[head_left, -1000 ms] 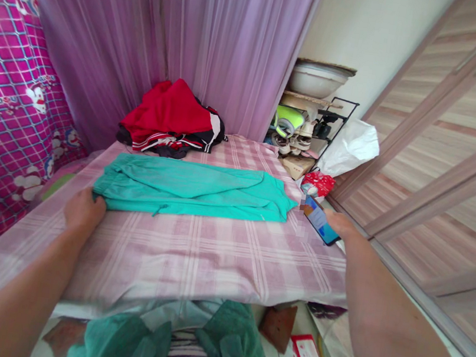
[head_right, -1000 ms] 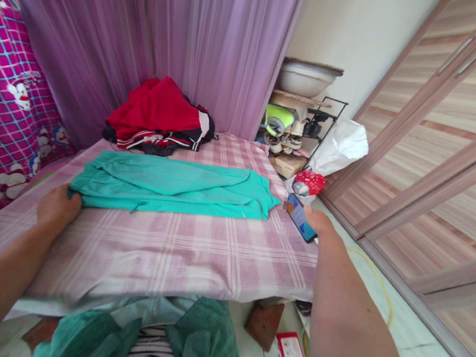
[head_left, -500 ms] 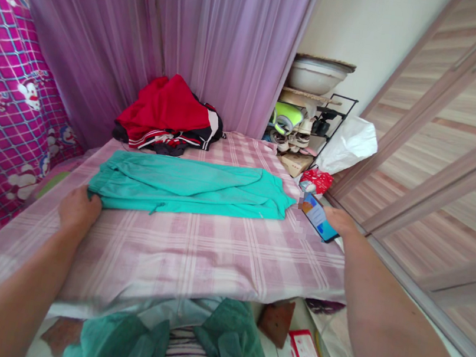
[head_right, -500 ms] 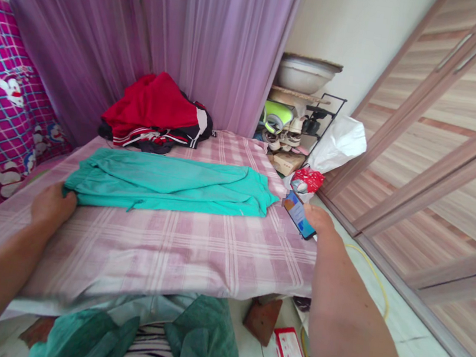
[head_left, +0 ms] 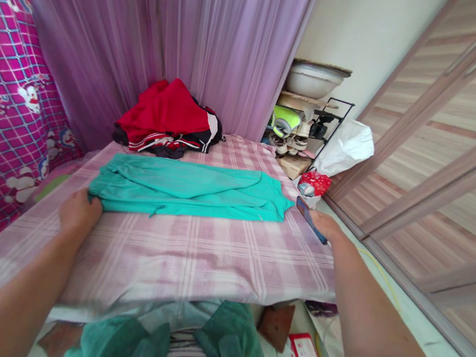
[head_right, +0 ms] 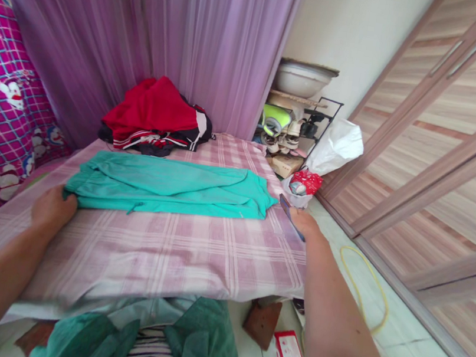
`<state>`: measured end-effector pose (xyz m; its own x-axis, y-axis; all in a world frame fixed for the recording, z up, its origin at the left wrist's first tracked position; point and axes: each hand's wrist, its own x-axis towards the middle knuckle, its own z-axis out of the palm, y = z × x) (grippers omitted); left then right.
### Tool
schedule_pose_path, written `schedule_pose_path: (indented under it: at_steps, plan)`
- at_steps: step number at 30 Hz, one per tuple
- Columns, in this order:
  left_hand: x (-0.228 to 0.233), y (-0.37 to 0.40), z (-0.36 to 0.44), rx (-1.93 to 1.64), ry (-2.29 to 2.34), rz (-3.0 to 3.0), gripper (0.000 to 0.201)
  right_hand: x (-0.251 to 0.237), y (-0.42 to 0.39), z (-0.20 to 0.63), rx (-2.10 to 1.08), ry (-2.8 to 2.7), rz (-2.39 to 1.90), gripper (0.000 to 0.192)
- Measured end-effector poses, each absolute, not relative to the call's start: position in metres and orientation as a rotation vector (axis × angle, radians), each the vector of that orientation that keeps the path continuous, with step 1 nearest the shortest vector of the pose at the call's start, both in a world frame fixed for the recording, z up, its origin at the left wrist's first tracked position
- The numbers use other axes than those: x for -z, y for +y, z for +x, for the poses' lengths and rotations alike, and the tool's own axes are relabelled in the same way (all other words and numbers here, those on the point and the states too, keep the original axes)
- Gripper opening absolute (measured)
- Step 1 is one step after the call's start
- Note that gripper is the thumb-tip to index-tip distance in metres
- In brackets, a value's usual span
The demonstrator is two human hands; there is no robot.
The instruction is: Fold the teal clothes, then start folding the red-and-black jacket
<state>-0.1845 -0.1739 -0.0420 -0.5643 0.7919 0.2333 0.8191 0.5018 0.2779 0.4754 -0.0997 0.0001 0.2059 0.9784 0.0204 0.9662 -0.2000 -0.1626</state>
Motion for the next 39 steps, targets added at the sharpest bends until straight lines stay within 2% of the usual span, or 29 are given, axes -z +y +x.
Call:
schedule_pose_path:
  at_steps: [3, 10, 19, 28, 34, 39]
  plan:
    - [0.042, -0.175, -0.184, 0.583, -2.638, -1.469, 0.052, 0.013, -0.111, 0.452, -0.171, -1.866, -2.386, 0.053]
    - [0.039, -0.177, -0.180, 0.560, -2.640, -1.445, 0.053, 0.034, -0.143, 0.422, 0.135, -1.653, -2.545, 0.057]
    - [0.041, -0.177, -0.182, 0.613, -2.678, -1.446, 0.057, 0.038, -0.148, 0.436, 0.131, -1.652, -2.557, 0.053]
    - [0.043, -0.176, -0.183, 0.558, -2.653, -1.419, 0.050, 0.043, -0.141, 0.436, 0.174, -1.590, -2.571, 0.050]
    - [0.039, -0.176, -0.178, 0.633, -2.675, -1.358, 0.047, 0.051, -0.137, 0.396, 0.527, -1.735, -2.218, 0.048]
    - [0.034, -0.181, -0.171, 0.678, -2.700, -1.354, 0.047, 0.059, -0.124, 0.344, 0.501, -1.955, -1.978, 0.051]
